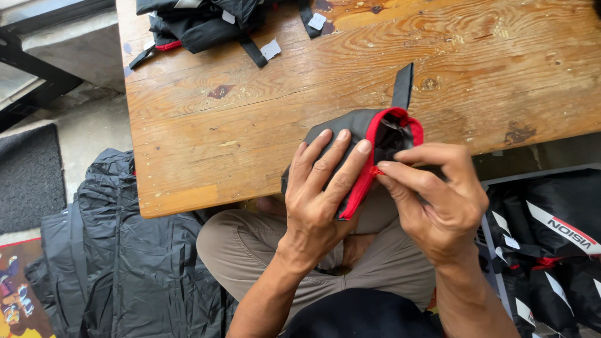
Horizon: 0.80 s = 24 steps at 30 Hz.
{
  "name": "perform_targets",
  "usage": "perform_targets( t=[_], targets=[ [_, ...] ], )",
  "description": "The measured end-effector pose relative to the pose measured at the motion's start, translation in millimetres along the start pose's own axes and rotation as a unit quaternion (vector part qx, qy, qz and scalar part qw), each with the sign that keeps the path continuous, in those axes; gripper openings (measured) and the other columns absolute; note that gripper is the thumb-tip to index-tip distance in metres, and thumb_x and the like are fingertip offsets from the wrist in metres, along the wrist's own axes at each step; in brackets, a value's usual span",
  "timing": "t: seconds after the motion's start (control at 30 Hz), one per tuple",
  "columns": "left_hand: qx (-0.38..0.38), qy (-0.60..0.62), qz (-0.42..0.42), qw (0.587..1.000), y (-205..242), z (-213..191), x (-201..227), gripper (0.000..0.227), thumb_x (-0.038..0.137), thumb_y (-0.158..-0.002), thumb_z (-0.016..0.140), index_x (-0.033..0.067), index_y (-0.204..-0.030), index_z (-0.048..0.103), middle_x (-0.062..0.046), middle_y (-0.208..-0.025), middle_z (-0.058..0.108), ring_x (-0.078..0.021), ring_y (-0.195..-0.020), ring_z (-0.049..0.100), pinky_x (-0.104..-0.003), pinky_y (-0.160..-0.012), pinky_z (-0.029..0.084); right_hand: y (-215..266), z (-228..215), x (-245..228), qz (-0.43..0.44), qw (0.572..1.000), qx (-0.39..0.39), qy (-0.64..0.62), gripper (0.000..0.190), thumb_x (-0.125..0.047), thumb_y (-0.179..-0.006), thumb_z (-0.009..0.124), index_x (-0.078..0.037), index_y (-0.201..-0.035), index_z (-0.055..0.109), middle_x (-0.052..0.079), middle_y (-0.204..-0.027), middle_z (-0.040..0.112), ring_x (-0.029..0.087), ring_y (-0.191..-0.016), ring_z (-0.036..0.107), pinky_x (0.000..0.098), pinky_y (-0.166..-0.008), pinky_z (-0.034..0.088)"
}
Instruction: The person cleans a black textile item with a duster, folds it into a small rectangle, and then inserts it into a small black zippered pouch.
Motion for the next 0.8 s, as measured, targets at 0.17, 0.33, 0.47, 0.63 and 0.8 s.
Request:
perform_targets(
  t=[0.17,0.33,0.47,0.63,0.8],
  targets=[
    [-0.014,0.003,0.000,1.000,6.7,7.6,6.1,0.033,0.019,-0.101,0.047,0.0076,-0.131,0.054,-0.016,-0.138,0.053,-0.0428,-0.129,0.055,-0.056,-0.112,0.038,2.2,1.0,5.8,0.066,0.997,0.013,-0.030,0.008,-0.005,-0.092,0.065,0.002,-0.092,0.063,0.019,-0.096,0.061,0.030,-0.089,0.059,0.0368,-0.085,0.049],
    [0.004,-0.010,0.018,1.000,10.0,8.5,14.3,0.058,0.045,-0.101,0.024,0.0039,-0.130,0.053,-0.019,-0.136,0.053,-0.0513,-0.130,0.051,-0.063,-0.113,0.032,-0.4,0.3,12.1,0.099,0.995,0.017,-0.017,0.010,-0.004,-0.095,0.062,0.005,-0.091,0.059,0.019,-0.094,0.060,0.032,-0.092,0.059,0.0396,-0.088,0.049],
    [0.009,-0.009,0.027,1.000,9.3,9.9,17.2,0.047,0.039,-0.101,0.035,0.0066,-0.130,0.053,-0.016,-0.134,0.056,-0.0496,-0.128,0.054,-0.063,-0.112,0.033,-2.1,-0.8,21.7,0.095,0.995,0.015,0.008,0.011,-0.002,-0.095,0.064,0.004,-0.090,0.058,0.018,-0.095,0.059,0.033,-0.095,0.059,0.0414,-0.091,0.047],
    [0.044,0.001,0.040,0.998,6.1,2.4,23.3,0.036,0.026,-0.101,0.036,0.0075,-0.120,0.060,-0.012,-0.122,0.065,-0.0441,-0.120,0.058,-0.060,-0.109,0.034,-5.2,-0.8,37.7,0.098,0.993,0.008,0.070,0.013,-0.009,-0.096,0.069,0.001,-0.090,0.064,0.017,-0.097,0.058,0.032,-0.098,0.057,0.0416,-0.094,0.040],
    [0.064,-0.010,0.062,0.996,14.9,0.1,31.6,0.024,0.017,-0.100,0.046,0.0090,-0.115,0.062,-0.010,-0.119,0.066,-0.0418,-0.116,0.060,-0.059,-0.107,0.035,-8.5,4.8,70.3,0.128,0.991,0.027,0.026,0.010,-0.005,-0.100,0.066,0.003,-0.095,0.062,0.018,-0.099,0.057,0.028,-0.095,0.057,0.0335,-0.075,0.051]
  ],
)
Point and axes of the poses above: each hand's wrist, its own y-axis away from the middle knuckle, its own z-axis out of the palm, x = y × z, the point moved 9 cm from there along -y, towards the middle knuckle
